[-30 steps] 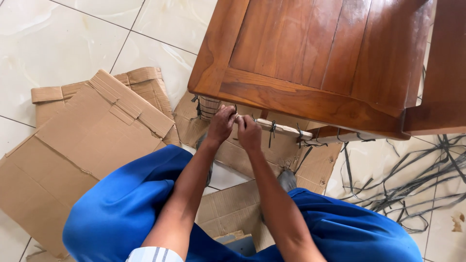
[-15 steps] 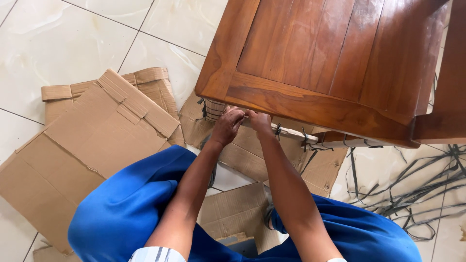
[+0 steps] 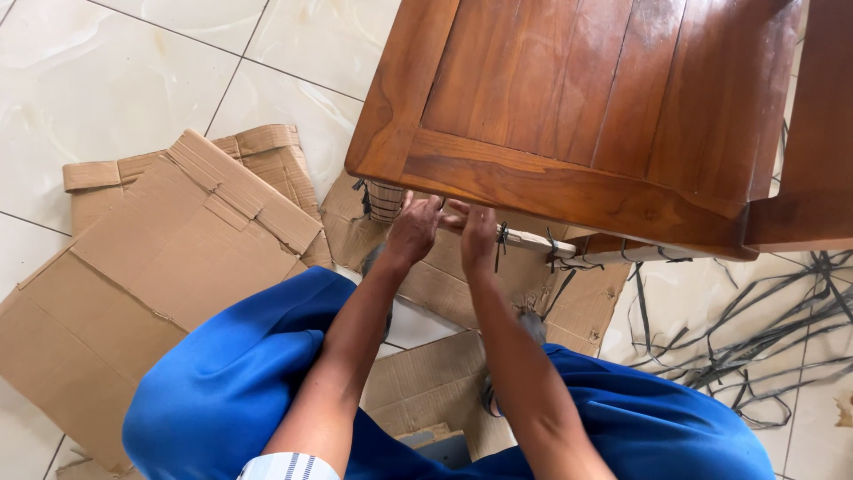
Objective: Wrapping cardboard around the legs of a wooden chair and securing them with plastic ties.
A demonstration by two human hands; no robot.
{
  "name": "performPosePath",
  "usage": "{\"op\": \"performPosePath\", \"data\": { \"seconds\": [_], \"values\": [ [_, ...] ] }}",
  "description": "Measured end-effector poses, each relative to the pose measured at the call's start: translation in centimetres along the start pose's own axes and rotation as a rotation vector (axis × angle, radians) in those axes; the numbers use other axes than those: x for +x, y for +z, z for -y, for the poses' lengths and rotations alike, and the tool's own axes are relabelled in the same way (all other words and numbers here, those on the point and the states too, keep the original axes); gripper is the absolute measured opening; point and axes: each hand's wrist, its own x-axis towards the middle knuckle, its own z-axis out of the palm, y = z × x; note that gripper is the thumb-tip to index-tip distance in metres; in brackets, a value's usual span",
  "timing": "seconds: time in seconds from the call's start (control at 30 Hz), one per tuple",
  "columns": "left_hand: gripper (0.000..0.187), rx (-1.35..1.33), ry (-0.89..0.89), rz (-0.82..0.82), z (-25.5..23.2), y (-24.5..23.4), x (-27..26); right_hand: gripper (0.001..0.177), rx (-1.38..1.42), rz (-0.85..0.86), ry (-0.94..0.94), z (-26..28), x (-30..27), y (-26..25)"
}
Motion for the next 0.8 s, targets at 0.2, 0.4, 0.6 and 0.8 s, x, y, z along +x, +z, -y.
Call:
{"op": "performPosePath", "data": {
  "seconds": [0.2,0.4,0.6,0.8],
  "values": [
    [0.020,-0.094,-0.022,-0.031,0.7,1.6,0.4,0.037,-0.615,-0.371,-0.451,-2.4,-6.0,1.4],
    [0.028,-0.227,-0.053,-0.086,3.0,5.2,0.0,0.004,0.013,-0.148,-0.029,-8.1,-3.1,1.3],
    [0.022,-0.254,-0.058,-0.127,2.4,4.4,0.7,0.022,0.433,-0.077,0.218,-12.3,3.7,-0.3],
    [0.020,-0.268,-0.050,-0.172,2.8,5.0,0.6,0.044,0.055,-0.134,0.224,-17.5,7.0,-1.9]
  ]
}}
